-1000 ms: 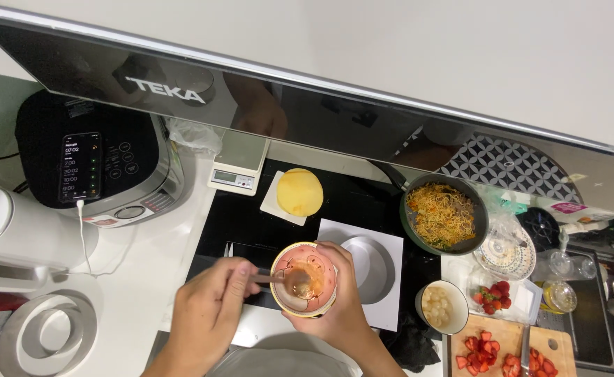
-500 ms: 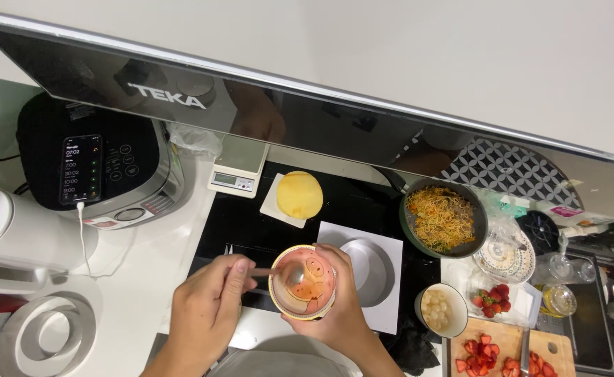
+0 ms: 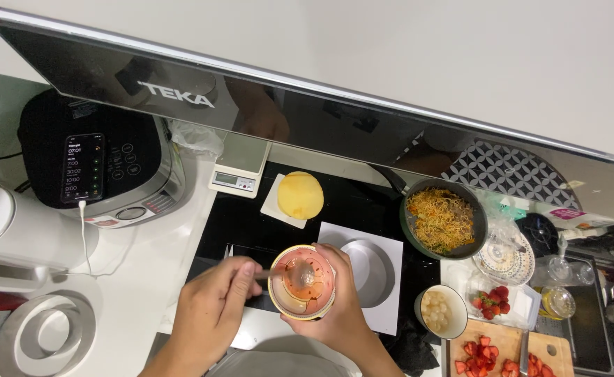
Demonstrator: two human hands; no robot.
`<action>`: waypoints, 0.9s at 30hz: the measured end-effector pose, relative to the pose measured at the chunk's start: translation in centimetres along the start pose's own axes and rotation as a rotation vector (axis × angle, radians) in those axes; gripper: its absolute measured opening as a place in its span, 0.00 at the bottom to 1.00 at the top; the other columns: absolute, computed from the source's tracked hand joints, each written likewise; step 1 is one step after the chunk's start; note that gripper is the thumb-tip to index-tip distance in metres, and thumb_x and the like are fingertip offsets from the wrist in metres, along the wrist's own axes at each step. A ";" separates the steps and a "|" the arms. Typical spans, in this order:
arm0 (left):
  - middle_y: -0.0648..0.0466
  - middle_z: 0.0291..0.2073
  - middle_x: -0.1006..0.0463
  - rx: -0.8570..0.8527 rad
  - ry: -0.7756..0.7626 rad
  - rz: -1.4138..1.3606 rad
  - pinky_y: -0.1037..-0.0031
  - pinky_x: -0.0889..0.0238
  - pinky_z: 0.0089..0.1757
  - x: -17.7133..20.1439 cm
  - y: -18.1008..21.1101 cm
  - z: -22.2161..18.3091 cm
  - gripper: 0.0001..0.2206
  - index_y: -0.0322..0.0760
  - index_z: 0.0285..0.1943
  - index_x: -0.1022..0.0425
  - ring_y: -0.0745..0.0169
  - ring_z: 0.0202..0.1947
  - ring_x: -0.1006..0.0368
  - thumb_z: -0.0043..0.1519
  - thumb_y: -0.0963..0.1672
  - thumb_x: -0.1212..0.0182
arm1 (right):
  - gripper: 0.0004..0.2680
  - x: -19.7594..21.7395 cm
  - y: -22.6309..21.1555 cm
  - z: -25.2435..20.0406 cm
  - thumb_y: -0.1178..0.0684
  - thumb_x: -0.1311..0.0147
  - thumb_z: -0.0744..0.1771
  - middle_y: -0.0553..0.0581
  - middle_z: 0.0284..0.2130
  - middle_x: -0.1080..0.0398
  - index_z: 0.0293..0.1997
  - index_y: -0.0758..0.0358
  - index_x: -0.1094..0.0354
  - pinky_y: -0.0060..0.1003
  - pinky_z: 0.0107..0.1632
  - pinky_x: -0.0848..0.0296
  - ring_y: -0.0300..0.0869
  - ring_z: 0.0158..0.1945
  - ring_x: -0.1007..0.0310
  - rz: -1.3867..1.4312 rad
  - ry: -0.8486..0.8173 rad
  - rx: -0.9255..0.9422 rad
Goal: Applying syrup to a cake layer and arranging sliced strawberries for decoration.
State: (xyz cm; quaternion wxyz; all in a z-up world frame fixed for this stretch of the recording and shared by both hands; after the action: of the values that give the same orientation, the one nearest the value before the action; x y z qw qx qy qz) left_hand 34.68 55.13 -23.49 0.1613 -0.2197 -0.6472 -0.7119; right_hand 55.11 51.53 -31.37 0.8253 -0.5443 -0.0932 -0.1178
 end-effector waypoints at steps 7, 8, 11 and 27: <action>0.53 0.24 0.16 0.008 0.002 0.009 0.76 0.28 0.27 0.1 0.3 0.2 0.10 0.33 0.41 0.21 0.67 0.22 0.19 0.66 0.44 0.45 | 0.43 0.0 0.1 -0.1 0.54 0.21 0.52 0.65 0.61 0.43 0.71 0.64 0.53 0.47 0.65 0.34 0.55 0.65 0.37 -0.009 -0.010 -0.012; 0.53 0.23 0.16 0.026 0.000 0.011 0.75 0.28 0.27 0.2 0.4 0.3 0.10 0.33 0.41 0.21 0.66 0.22 0.19 0.66 0.44 0.45 | 0.43 0.0 0.2 -0.1 0.54 0.21 0.52 0.65 0.61 0.43 0.71 0.64 0.53 0.47 0.65 0.33 0.55 0.65 0.37 0.014 -0.011 -0.034; 0.53 0.23 0.16 0.050 -0.009 0.017 0.75 0.28 0.27 0.1 0.4 0.2 0.10 0.33 0.42 0.20 0.66 0.22 0.19 0.65 0.44 0.45 | 0.43 0.1 0.1 -0.1 0.54 0.22 0.52 0.65 0.61 0.43 0.71 0.65 0.53 0.47 0.65 0.33 0.55 0.65 0.37 0.019 -0.015 -0.039; 0.53 0.24 0.16 -0.038 0.005 0.002 0.75 0.26 0.30 0.2 0.2 0.4 0.10 0.32 0.41 0.21 0.66 0.25 0.19 0.66 0.44 0.46 | 0.43 0.2 0.0 0.0 0.53 0.21 0.52 0.65 0.60 0.42 0.70 0.65 0.53 0.47 0.64 0.33 0.54 0.64 0.36 0.002 -0.004 -0.026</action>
State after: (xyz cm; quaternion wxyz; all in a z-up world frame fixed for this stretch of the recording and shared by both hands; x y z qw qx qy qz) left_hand 34.64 55.52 -23.15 0.1594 -0.2214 -0.6329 -0.7245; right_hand 55.32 51.48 -31.34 0.8180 -0.5555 -0.0927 -0.1170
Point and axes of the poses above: each hand's wrist, its own z-axis towards the middle knuckle, its own x-axis out of the back of the hand, y = z × x, the point moved 2 cm from there along z, towards the middle knuckle
